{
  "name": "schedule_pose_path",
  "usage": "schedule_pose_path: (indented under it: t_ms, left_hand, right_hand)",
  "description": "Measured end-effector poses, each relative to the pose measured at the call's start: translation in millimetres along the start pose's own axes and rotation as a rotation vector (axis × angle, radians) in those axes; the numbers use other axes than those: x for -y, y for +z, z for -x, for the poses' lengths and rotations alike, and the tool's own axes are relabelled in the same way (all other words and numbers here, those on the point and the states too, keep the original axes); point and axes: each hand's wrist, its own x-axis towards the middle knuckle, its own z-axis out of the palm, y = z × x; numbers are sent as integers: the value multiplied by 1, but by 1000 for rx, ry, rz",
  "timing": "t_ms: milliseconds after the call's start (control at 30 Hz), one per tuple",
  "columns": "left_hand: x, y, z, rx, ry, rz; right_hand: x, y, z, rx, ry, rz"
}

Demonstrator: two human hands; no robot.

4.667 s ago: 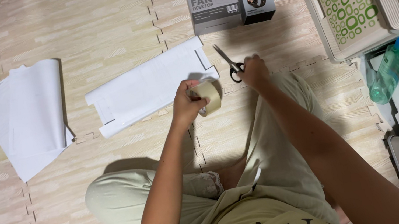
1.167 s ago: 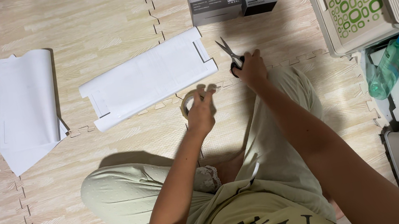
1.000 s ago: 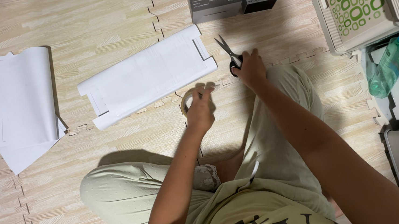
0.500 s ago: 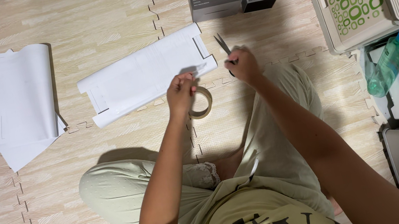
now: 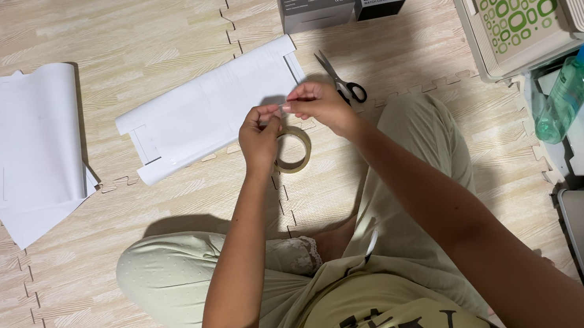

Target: The person assembles a white paper box by folding flaps, applying clear tape to secure edges, and trimming excess tape with scissors. The person repeatedly folds and tapes the box structure while seated on the floor.

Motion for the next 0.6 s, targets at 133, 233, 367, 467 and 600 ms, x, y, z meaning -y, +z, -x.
schedule_pose_path:
  t_ms: [133,233,367,467,600]
  left_hand:
    - [-5,0,2,-8,-21,15]
    - [-7,-1,3,-7,-18,18]
    - [-10,3,4,2,-28,-4]
    - [-12,6,5,-16,-26,-1]
    - [-13,9,5,1,-28,-39]
  right_hand:
    - [-7,1,-7,26,-57,-135]
    - [-13,-1,-9,-3,-74,-94]
    - [-17,-5,-8,-15,-80,-139]
    - [-19,-10,-6,-9,-44,-220]
    - [-23,-14,-5,-27,3,-251]
